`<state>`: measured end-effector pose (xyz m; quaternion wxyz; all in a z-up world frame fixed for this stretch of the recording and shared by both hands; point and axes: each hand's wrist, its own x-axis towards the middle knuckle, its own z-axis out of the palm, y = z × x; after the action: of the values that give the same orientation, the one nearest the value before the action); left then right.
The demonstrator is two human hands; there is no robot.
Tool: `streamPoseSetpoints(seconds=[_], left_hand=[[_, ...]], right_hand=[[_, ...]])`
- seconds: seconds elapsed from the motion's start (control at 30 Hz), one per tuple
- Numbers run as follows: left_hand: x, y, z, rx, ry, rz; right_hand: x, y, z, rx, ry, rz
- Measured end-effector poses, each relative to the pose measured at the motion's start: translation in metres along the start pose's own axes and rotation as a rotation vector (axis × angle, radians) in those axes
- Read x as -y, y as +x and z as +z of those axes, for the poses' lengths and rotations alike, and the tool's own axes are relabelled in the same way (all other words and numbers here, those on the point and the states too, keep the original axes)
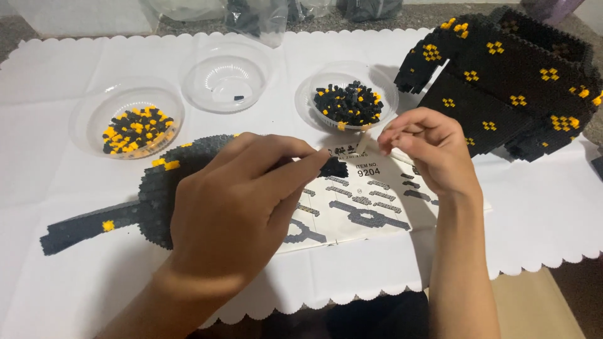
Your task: The person assembles a black and yellow plastic brick model, likely a bear, by attaching small bricks to a larger base piece. They use a white plastic hammer tool to tap the bricks into place and refer to an instruction sheet on the table.
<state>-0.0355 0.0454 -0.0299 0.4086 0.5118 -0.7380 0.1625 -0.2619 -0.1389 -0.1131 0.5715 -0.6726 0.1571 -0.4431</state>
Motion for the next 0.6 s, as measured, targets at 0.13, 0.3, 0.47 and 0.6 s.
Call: streamPoseSetpoints(seconds=[0.13, 0.3, 0.47, 0.6], left_hand=[[0.004, 0.001, 0.0, 0.023, 0.057, 0.032], [0.006, 0.004, 0.002, -0.045, 0.032, 0.047], [0.013, 0.009, 0.001, -0.042, 0.039, 0.063], [0.019, 0.012, 0.002, -0.005, 0.019, 0.047]], right_hand=[[0.006, 0.018, 0.002, 0.159, 0.138, -0.032], [0.013, 0.043, 0.019, 0.407, 0.225, -0.054], [-0.013, 0.036, 0.017, 0.466, 0.312, -0.018], [-0.017, 0.032, -0.005, 0.61, 0.381, 0.066]])
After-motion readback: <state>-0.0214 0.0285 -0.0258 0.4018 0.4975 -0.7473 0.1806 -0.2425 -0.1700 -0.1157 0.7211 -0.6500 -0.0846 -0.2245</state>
